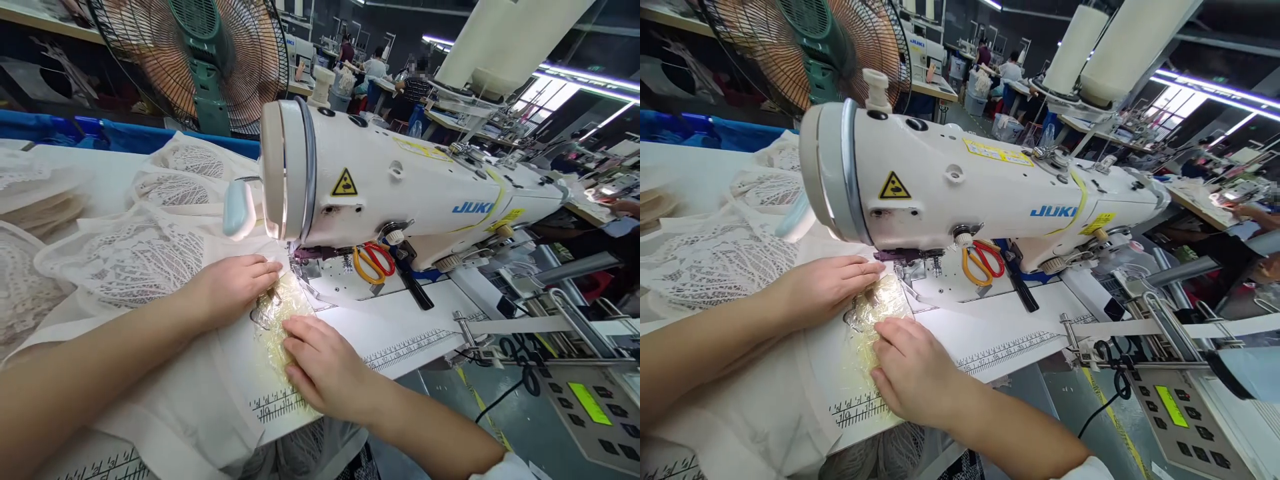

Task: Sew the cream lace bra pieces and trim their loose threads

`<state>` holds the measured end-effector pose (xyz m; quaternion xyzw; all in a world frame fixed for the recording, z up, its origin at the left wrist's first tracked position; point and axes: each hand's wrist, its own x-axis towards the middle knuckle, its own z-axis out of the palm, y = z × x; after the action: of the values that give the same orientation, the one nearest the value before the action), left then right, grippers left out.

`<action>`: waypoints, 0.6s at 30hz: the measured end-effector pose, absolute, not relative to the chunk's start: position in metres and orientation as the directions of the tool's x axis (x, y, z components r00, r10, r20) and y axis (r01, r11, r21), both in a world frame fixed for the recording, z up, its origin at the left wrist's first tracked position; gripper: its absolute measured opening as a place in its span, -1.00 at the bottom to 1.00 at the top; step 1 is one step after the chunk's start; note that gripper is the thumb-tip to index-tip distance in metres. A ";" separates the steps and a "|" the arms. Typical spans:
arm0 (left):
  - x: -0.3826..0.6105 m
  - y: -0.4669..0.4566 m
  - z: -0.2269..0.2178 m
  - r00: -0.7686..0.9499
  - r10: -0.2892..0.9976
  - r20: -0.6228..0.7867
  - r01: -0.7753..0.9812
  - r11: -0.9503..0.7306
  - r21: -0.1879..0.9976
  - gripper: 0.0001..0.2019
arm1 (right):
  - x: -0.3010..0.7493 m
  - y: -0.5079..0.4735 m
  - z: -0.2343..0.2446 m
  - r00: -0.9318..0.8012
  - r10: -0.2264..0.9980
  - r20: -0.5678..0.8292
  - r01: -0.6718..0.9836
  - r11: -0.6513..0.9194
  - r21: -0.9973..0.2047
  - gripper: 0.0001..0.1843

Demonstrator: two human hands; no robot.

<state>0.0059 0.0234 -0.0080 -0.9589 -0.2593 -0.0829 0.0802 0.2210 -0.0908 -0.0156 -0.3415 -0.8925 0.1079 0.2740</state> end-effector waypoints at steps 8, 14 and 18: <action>0.009 0.020 -0.001 0.794 0.597 0.113 0.606 -0.765 -0.218 -0.64 | 0.165 -0.126 -0.020 -0.701 0.570 0.429 0.484 0.822 -0.301 -0.62; -0.018 -0.033 0.016 0.680 0.731 0.061 0.714 -0.640 -0.285 -0.57 | 0.142 -0.149 -0.025 -0.730 0.629 0.267 0.607 0.776 -0.172 -0.79; -0.057 -0.073 0.017 0.504 0.856 0.113 0.834 -0.449 -0.320 -0.57 | 0.161 -0.147 -0.019 -0.799 0.520 0.304 0.473 0.854 -0.217 -0.83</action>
<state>-0.0573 -0.0730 0.0171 -0.8506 -0.4968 0.0322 0.1691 0.1613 -0.1470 -0.0191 -0.2624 -0.9461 0.0651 0.1785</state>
